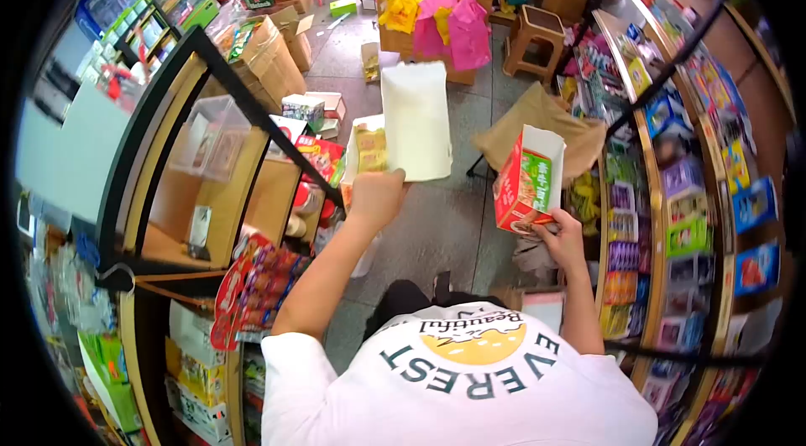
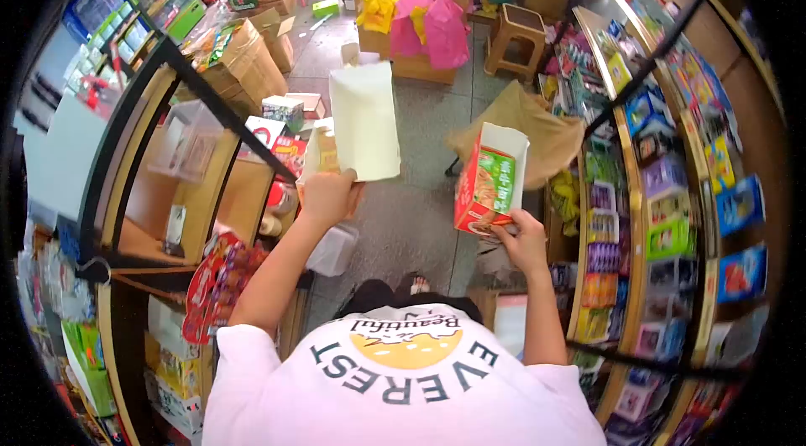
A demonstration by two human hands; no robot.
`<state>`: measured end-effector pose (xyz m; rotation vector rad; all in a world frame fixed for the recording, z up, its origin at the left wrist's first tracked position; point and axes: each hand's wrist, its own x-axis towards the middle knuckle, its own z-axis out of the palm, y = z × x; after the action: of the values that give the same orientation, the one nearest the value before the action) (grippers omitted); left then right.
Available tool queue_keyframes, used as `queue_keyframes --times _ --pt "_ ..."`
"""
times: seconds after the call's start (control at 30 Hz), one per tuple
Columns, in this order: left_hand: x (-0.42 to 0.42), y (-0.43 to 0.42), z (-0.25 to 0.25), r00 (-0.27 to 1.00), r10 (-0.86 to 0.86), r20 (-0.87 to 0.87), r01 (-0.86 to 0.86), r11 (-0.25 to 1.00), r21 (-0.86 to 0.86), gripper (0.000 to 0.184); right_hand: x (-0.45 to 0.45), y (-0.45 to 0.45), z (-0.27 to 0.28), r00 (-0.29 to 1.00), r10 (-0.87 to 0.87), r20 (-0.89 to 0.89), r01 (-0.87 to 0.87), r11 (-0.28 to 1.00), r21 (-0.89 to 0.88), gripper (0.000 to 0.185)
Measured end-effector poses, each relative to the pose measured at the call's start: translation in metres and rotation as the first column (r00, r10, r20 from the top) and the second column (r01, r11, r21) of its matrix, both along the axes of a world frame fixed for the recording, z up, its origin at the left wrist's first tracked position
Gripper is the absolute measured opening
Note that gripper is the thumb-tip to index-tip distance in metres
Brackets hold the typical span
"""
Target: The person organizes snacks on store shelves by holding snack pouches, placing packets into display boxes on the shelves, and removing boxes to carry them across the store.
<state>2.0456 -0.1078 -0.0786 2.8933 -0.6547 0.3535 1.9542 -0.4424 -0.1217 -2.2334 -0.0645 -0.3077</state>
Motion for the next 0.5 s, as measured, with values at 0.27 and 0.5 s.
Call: queue_keyframes --times 0.27,0.5 --pt "0.180 0.029 -0.094 0.948 0.114 -0.297 -0.105 0.993 0.047 0.023 0.273 0.025 -0.010 0.991 0.090 0.103 -0.093 0.995 0.026 0.023" --pt "0.352 0.074 -0.153 0.903 0.228 -0.364 -0.236 0.971 0.022 0.019 0.497 0.050 -0.005 0.995 0.100 0.011 -0.099 0.993 -0.071 0.021"
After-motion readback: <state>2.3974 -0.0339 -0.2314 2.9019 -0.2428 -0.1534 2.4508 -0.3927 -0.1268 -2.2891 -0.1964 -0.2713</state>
